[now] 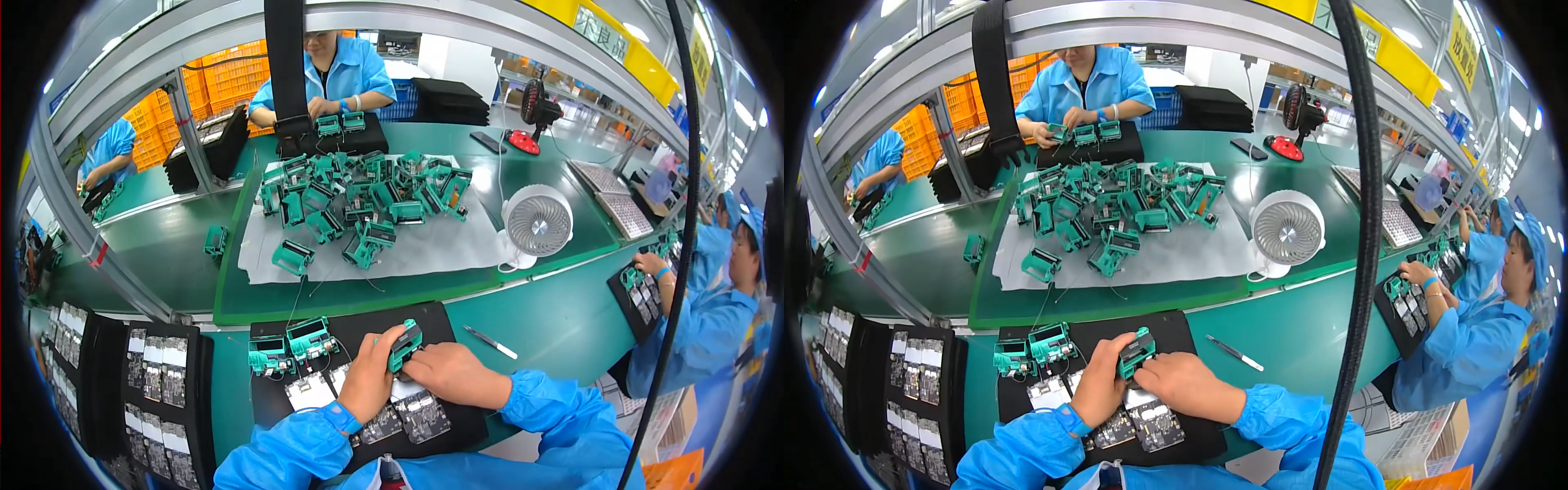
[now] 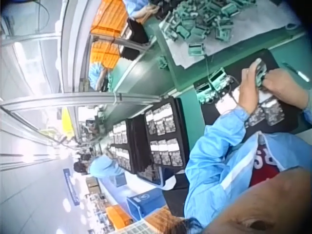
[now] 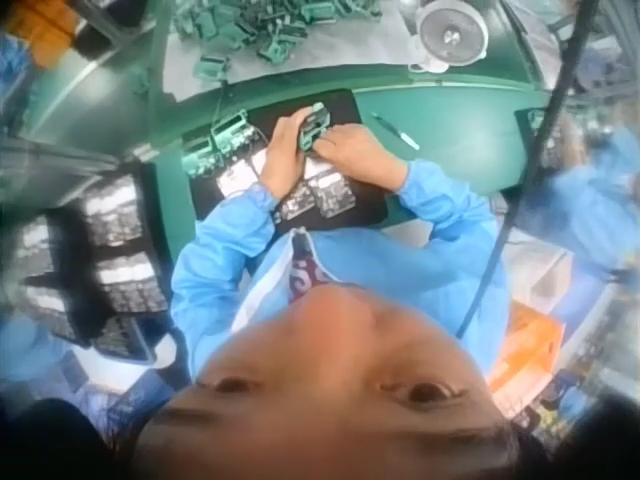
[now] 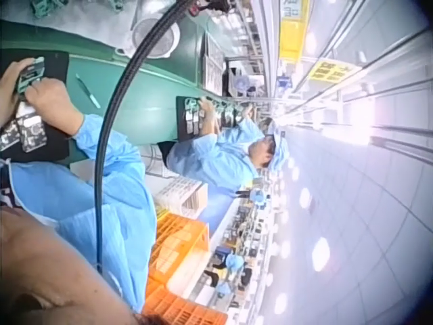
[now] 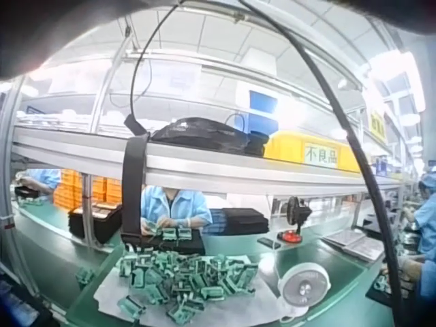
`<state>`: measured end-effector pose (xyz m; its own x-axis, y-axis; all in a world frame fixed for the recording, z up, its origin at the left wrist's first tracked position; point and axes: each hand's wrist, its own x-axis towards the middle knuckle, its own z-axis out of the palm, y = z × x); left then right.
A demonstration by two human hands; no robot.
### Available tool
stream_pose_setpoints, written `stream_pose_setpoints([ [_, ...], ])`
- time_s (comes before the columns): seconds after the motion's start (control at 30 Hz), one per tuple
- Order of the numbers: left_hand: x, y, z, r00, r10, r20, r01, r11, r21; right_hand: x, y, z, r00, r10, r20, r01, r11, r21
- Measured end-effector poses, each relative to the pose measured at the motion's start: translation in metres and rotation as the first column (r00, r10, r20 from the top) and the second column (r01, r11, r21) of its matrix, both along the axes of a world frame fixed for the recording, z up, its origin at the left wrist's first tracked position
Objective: The person assembles small green plastic components onto circuit board units by hand, placing the completed units into a black mounting tray on an assembly line.
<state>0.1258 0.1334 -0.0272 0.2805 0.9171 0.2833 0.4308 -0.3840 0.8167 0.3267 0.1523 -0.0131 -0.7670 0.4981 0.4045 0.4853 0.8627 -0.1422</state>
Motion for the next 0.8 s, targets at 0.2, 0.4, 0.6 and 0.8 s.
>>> stream_pose_setpoints([
  [0.2,0.002,0.006,0.002,1.0,-0.002,-0.021,0.002,1.0,0.01,-0.004,0.006,0.009,1.0,0.001,0.015,0.0,0.998,-0.062],
  [0.4,0.001,0.006,0.0,0.998,-0.014,-0.053,0.014,1.0,-0.01,-0.009,0.006,0.014,0.998,-0.059,0.034,0.06,0.997,-0.04],
  [0.6,-0.039,0.009,0.038,0.988,0.052,-0.143,-0.01,0.959,0.283,-0.002,0.006,0.01,0.988,-0.093,-0.125,0.087,0.995,-0.047],
  [0.8,-0.125,0.017,0.013,0.827,0.36,-0.431,-0.275,0.929,0.248,-0.024,0.011,0.008,0.997,0.007,-0.078,-0.007,1.0,0.007],
])
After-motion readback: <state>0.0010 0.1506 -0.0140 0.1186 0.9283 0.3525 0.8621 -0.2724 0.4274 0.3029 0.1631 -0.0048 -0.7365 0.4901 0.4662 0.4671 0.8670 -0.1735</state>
